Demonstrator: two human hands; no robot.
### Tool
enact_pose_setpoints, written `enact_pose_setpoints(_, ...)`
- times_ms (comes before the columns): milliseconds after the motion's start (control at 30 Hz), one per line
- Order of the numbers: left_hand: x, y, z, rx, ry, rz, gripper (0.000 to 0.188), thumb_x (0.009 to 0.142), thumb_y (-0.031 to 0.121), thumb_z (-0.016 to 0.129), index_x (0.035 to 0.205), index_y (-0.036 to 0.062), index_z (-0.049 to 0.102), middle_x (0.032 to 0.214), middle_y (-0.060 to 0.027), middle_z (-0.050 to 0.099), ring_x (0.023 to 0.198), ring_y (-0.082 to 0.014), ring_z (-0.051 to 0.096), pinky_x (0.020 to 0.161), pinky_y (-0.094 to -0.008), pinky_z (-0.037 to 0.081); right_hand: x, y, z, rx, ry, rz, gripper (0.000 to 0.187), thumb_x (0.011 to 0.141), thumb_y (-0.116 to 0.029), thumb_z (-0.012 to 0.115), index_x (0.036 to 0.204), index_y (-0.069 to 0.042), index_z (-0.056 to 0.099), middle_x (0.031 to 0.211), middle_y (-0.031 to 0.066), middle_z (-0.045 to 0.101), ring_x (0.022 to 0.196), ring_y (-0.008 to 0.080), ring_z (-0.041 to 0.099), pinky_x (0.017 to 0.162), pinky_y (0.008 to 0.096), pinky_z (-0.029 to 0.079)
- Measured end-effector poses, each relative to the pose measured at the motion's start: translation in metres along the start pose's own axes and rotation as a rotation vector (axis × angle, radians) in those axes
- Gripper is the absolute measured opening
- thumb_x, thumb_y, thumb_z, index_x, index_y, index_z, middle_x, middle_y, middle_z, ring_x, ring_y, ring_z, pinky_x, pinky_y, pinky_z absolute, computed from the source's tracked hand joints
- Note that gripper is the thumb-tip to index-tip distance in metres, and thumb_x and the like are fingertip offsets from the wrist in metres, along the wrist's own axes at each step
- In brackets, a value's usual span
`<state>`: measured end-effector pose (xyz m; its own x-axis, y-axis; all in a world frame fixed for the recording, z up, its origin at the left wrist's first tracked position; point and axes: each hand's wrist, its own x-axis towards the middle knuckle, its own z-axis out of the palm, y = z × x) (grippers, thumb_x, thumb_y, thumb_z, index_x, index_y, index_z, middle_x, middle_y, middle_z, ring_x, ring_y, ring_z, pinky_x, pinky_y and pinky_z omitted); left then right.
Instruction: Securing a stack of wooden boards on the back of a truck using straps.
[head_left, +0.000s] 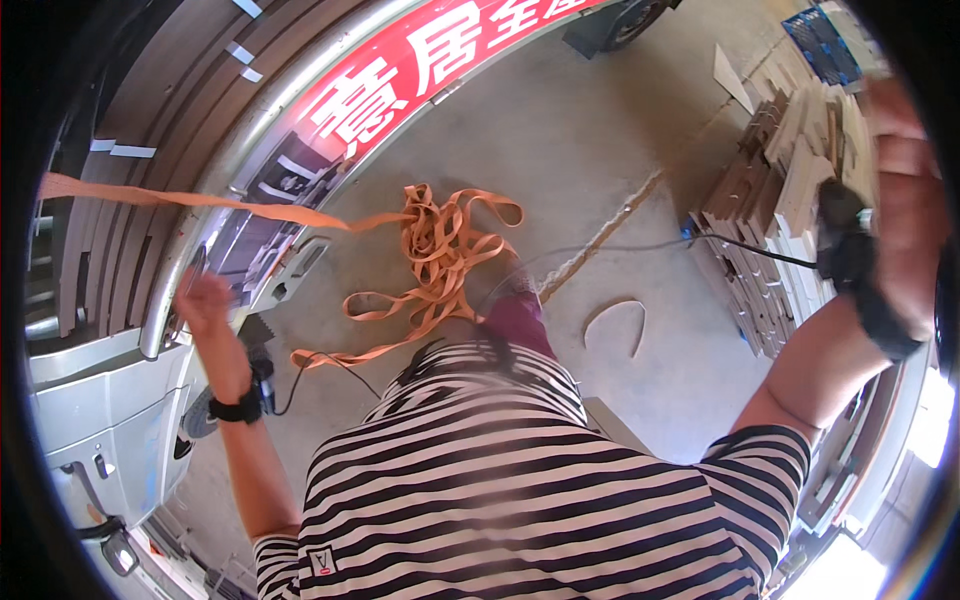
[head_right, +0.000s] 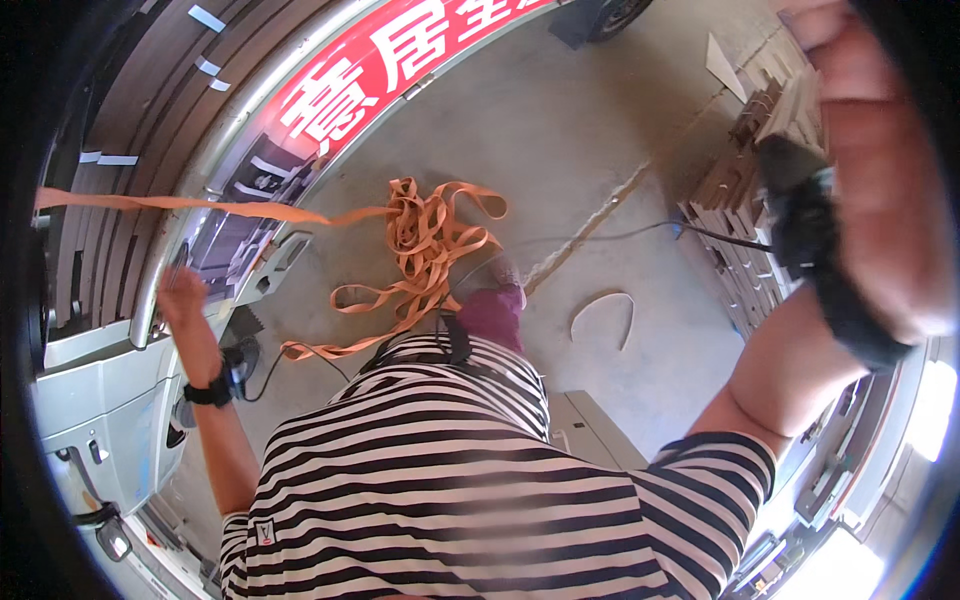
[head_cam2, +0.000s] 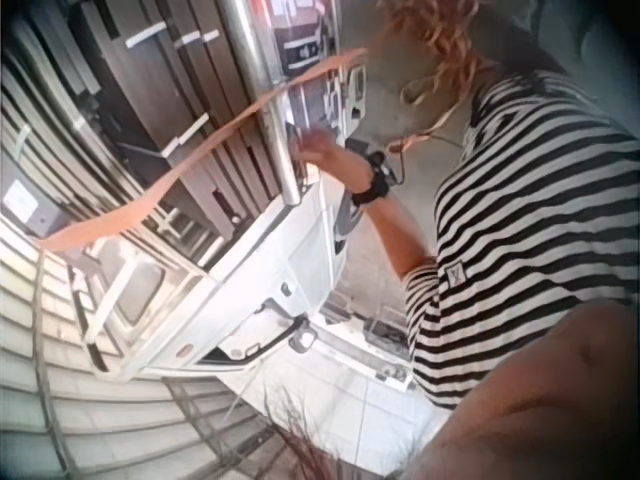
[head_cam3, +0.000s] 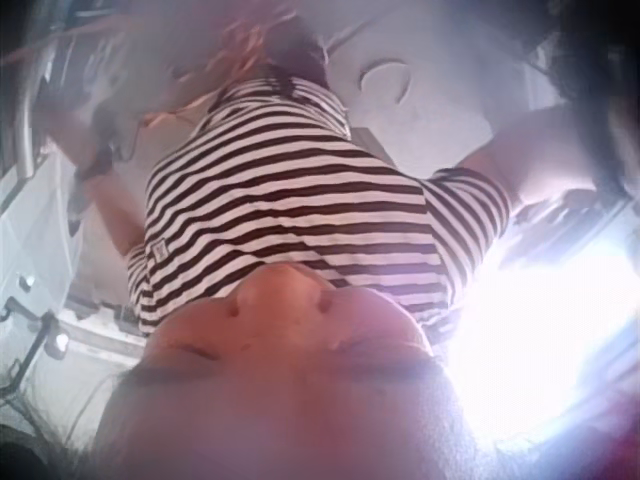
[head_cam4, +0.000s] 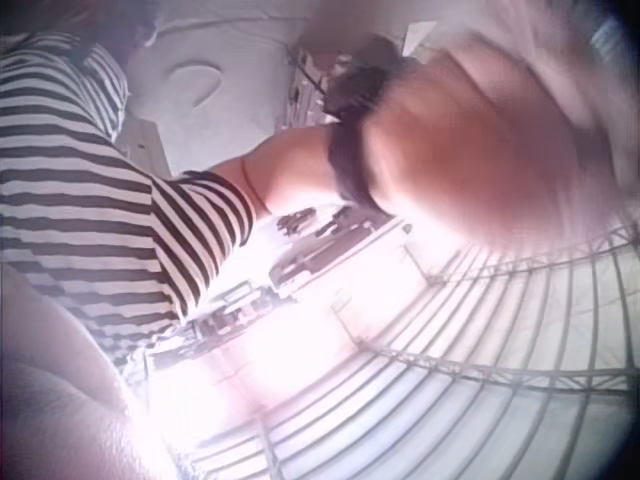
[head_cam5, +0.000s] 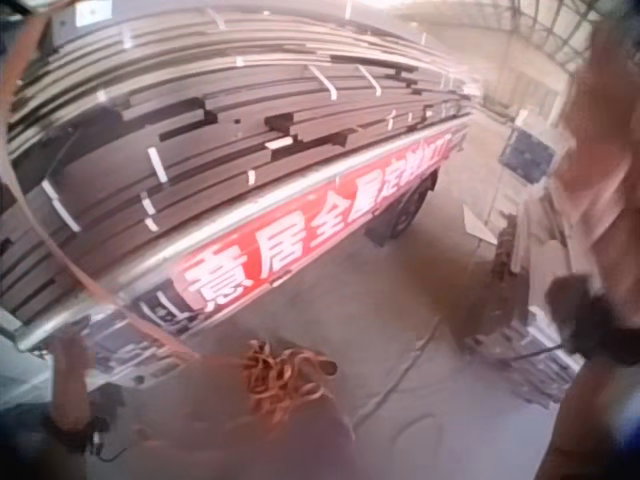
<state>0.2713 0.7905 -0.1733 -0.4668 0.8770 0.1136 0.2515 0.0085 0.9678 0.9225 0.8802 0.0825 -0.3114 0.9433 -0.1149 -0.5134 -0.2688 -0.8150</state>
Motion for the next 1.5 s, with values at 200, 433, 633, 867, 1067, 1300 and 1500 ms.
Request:
enact_pose_setpoints(200,-0.1,-0.019,0.025,0.256,-0.91,-0.373,0.021,0.092,0.019,0.057,0.107,0.0062,0.061,0.093,-0.001,0.062,0.085,-0.0103,0.058,0.078,-0.0266,0.047,0.066,0.274,0.053,-0.973,-0.532,0.298,0.013,0.085,-0.016,0.062,0.096,-0.009,0.064,0.089,0.0042,0.066,0.08,0.0156,0.061,0.074,0.0293,0.048)
enact_pose_setpoints(433,-0.124,-0.054,0.044,0.016,-0.879,-0.555,0.022,0.092,0.012,0.054,0.111,0.0044,0.06,0.099,-0.0026,0.063,0.09,-0.0093,0.058,0.081,-0.0249,0.047,0.053,0.343,0.001,-0.997,-0.724,0.461,0.011,0.088,-0.014,0.054,0.093,-0.006,0.06,0.082,0.0105,0.062,0.076,0.0217,0.06,0.069,0.033,0.047)
enact_pose_setpoints(633,-0.024,-0.056,0.064,-0.223,-0.163,-0.147,0.036,0.087,0.017,0.061,0.119,0.0027,0.05,0.095,-0.0047,0.055,0.085,-0.0139,0.055,0.072,-0.0276,0.048,0.073,0.334,-0.038,-1.154,-0.968,0.431,0.016,0.089,-0.019,0.052,0.098,-0.007,0.056,0.086,0.0121,0.062,0.077,0.0246,0.056,0.072,0.0336,0.045)
enact_pose_setpoints(867,0.092,0.062,0.077,-0.201,0.398,0.329,0.063,0.081,0.018,0.071,0.128,0.0021,0.032,0.105,-0.0081,0.051,0.098,-0.0168,0.051,0.082,-0.0293,0.044,0.096,0.33,-0.068,-0.988,-1.017,0.574,0.035,0.092,-0.025,0.052,0.124,-0.011,0.054,0.118,0.0118,0.06,0.107,0.0231,0.055,0.092,0.0337,0.04)
enact_pose_setpoints(1067,0.062,0.178,0.086,-0.309,0.134,0.392,0.036,0.098,0.032,0.044,0.093,0.0009,0.061,0.059,0.0026,0.049,0.055,-0.005,0.046,0.053,-0.0212,0.038,0.112,0.348,-0.1,-0.645,-0.853,0.761,0.032,0.096,-0.019,0.047,0.122,-0.002,0.054,0.118,0.0046,0.059,0.104,0.0132,0.052,0.093,0.0296,0.04)
enact_pose_setpoints(1300,0.034,0.206,0.089,-0.234,-0.033,0.317,0.061,0.097,0.053,0.027,0.092,0.0016,0.06,0.053,0.0023,0.039,0.05,-0.0062,0.035,0.049,-0.0223,0.03,0.146,0.383,-0.094,-0.847,-0.936,0.312,0.02,0.094,-0.021,0.052,0.098,-0.003,0.058,0.086,-0.001,0.06,0.08,0.0082,0.054,0.074,0.0242,0.043)
enact_pose_setpoints(1500,0.025,0.175,0.098,-0.131,0.034,0.261,0.044,0.099,0.034,0.039,0.124,0.0001,0.05,0.062,0.0033,0.037,0.056,-0.0057,0.036,0.052,-0.0199,0.033,0.184,0.387,-0.036,-1.055,-0.98,-0.12,0.025,0.093,-0.026,0.053,0.095,-0.003,0.06,0.078,0.0038,0.06,0.074,0.011,0.054,0.067,0.026,0.045)
